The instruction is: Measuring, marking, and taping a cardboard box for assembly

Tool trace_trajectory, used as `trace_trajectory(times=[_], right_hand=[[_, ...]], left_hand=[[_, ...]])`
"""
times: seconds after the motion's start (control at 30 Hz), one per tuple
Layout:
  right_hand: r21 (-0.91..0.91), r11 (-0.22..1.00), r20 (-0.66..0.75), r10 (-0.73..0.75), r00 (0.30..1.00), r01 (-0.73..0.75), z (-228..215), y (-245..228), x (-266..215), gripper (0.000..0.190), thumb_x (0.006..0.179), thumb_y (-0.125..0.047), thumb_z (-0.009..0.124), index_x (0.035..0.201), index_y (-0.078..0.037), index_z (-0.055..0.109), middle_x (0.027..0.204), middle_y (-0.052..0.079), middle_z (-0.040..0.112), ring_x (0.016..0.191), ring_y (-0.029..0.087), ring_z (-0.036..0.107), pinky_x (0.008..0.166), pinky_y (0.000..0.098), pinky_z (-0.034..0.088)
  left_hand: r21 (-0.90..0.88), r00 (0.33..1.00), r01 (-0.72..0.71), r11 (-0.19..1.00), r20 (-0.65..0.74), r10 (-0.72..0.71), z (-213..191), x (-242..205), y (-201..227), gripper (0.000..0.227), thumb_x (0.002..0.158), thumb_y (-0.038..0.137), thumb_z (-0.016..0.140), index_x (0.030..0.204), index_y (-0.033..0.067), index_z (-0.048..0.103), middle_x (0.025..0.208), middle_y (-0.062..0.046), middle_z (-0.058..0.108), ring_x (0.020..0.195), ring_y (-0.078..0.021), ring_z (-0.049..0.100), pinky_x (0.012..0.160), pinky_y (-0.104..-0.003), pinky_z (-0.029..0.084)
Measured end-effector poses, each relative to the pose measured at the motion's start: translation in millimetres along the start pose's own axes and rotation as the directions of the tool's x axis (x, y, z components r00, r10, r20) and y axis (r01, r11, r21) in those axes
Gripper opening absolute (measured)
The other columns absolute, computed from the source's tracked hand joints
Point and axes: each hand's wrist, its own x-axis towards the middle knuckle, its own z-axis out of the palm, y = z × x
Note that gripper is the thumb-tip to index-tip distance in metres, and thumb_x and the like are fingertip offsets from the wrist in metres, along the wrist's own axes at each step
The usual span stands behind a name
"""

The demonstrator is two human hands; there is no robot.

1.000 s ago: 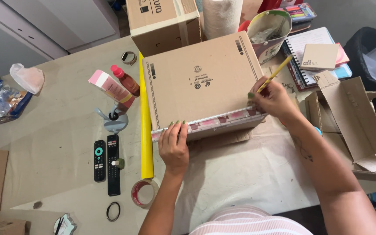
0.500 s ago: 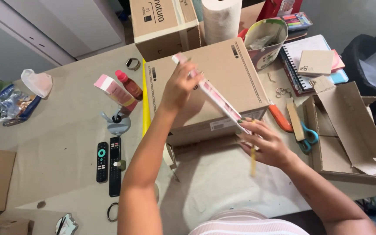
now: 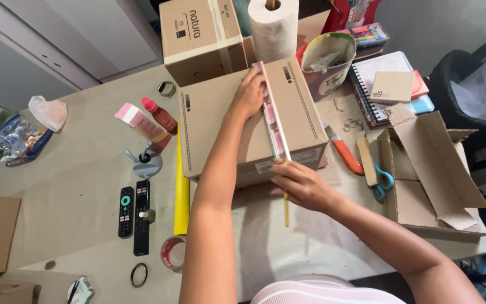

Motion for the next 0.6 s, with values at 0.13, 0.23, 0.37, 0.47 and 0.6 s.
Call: trace_trajectory(times=[0.13,0.23,0.37,0.47,0.6], right_hand=[[-0.082,0.996,-0.030,-0.026,0.999,0.023,-24,36,-22,0.027,0.088,-0.028,0.080,0.099,-0.005,0.074,0.107,0.018,0.070,0.094,0.041,0.068,0.090,0.0522,0.056],[-0.108,0.994,0.049,-0.003,0.999,0.009,-38,36,-19,0.031,0.086,-0.030,0.082,0.102,-0.005,0.074,0.108,0.018,0.070,0.100,0.041,0.070,0.094,0.0525,0.054],[-0.185,0.983,0.131,0.036,0.991,-0.011,-30,45,-30,0.031,0.089,-0.033,0.078,0.107,-0.008,0.075,0.111,0.014,0.071,0.107,0.036,0.070,0.108,0.0549,0.046],[-0.171,0.984,0.139,0.069,0.988,-0.044,-33,41,-35,0.032,0.089,-0.032,0.079,0.108,-0.007,0.075,0.110,0.015,0.072,0.107,0.036,0.070,0.107,0.0543,0.048],[-0.156,0.987,0.106,0.048,0.993,-0.031,-31,46,-35,0.030,0.090,-0.029,0.078,0.108,-0.004,0.074,0.111,0.015,0.071,0.106,0.037,0.070,0.106,0.0543,0.049]], left_hand=[[0.174,0.994,0.057,0.983,0.085,-0.072,-37,-16,16,0.054,0.076,0.047,0.084,0.122,0.0217,0.074,0.150,-0.008,0.049,0.142,-0.0363,0.048,0.122,-0.049,0.035],[0.245,0.802,0.177,0.953,0.526,-0.284,-55,-18,35,0.128,0.054,0.074,0.090,0.161,0.0305,0.035,0.172,-0.002,0.020,0.157,-0.0405,0.016,0.126,-0.066,0.010],[0.304,0.748,0.157,0.940,0.585,-0.314,-58,-9,38,0.135,0.057,0.080,0.087,0.165,0.0347,0.019,0.174,0.005,0.006,0.159,-0.0370,0.004,0.126,-0.065,0.002],[0.319,0.726,0.172,0.932,0.598,-0.339,-53,-16,42,0.137,0.057,0.084,0.085,0.165,0.0362,0.015,0.174,0.007,0.003,0.159,-0.0370,0.001,0.125,-0.066,-0.001],[0.320,0.715,0.195,0.927,0.601,-0.358,-59,-11,51,0.141,0.055,0.087,0.083,0.166,0.0350,0.012,0.174,0.006,0.001,0.159,-0.0376,-0.002,0.124,-0.067,-0.004]])
